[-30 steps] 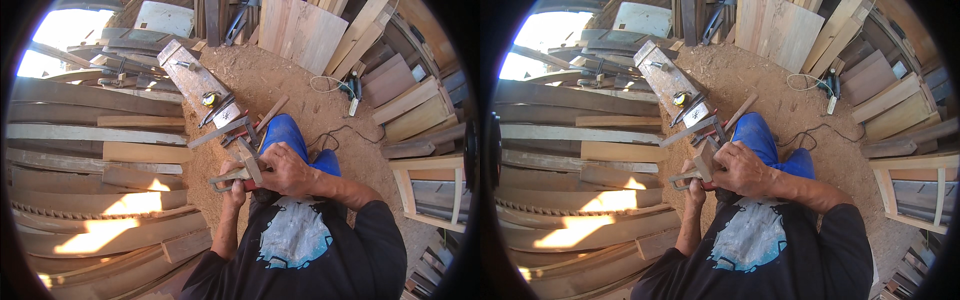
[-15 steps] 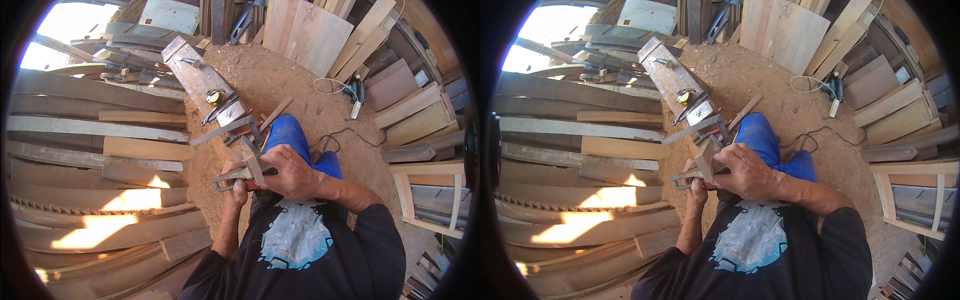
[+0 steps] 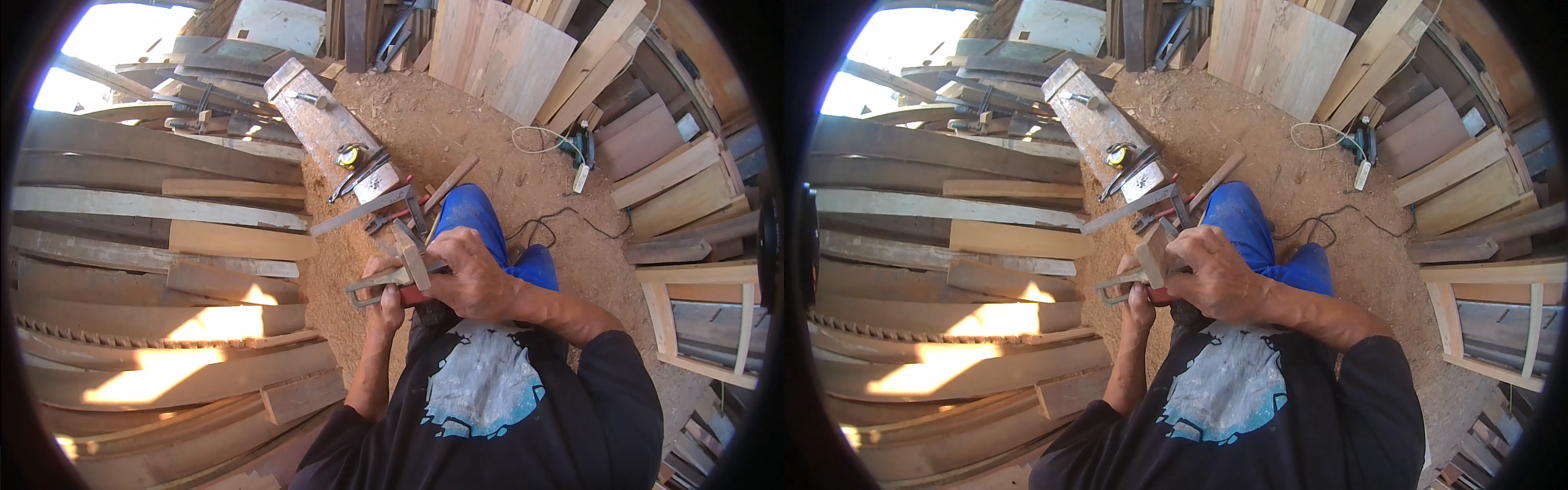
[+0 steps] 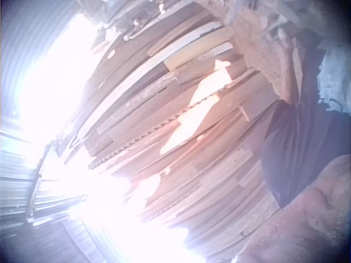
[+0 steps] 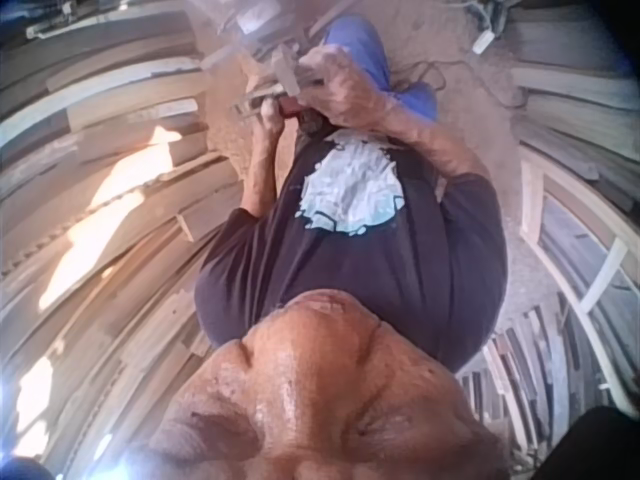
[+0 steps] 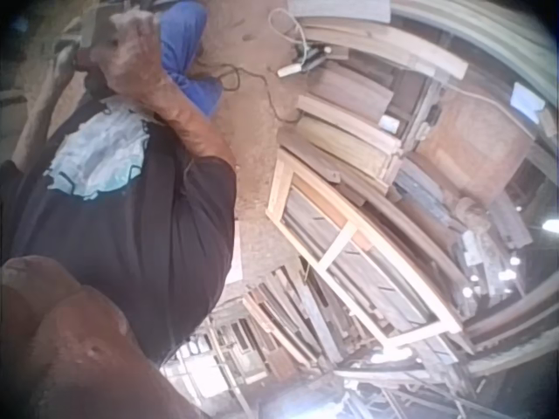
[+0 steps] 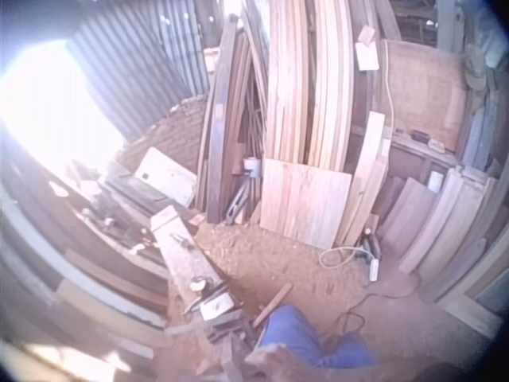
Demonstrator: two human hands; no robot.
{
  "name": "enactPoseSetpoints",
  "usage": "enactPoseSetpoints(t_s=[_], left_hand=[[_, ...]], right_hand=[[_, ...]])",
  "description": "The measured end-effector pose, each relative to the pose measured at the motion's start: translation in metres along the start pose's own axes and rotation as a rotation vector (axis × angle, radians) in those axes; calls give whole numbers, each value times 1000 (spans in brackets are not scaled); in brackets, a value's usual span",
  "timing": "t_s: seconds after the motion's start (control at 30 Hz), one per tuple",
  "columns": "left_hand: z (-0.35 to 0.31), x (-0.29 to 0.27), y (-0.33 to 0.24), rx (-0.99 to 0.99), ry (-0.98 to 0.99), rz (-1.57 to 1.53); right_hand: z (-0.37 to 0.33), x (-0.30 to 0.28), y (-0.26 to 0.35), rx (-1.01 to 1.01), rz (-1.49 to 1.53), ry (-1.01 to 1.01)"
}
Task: The person cleans and maintains a red hand-planer by hand and with pliers, using a metal ruler and a hammer to align parts.
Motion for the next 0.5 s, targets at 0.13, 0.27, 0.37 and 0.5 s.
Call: enactPoseSetpoints(t_s=[0.13,0.27,0.37,0.5], left_hand=[[4,-1,-4,-6,17,19],[4,-1,-7,29,37,-7],[5,0,-6,22,36,2],[9,1,-9,2,37,36]], right_hand=[[3,-3,-2,48,61,-11],[4,-4,-1,-21,46,-9],[2,0,-3,-7,35,-30],[-1,-1,-2,14,-10,-82]])
Point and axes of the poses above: each hand's wrist, its own z-axis towards the middle knuckle, its own x-axis out of the palm, y = z × x, the point moved 7 cm from there along z, towards the middle knuckle, and after that the axes turned 5 degrees about x, right-handed, at the moved point
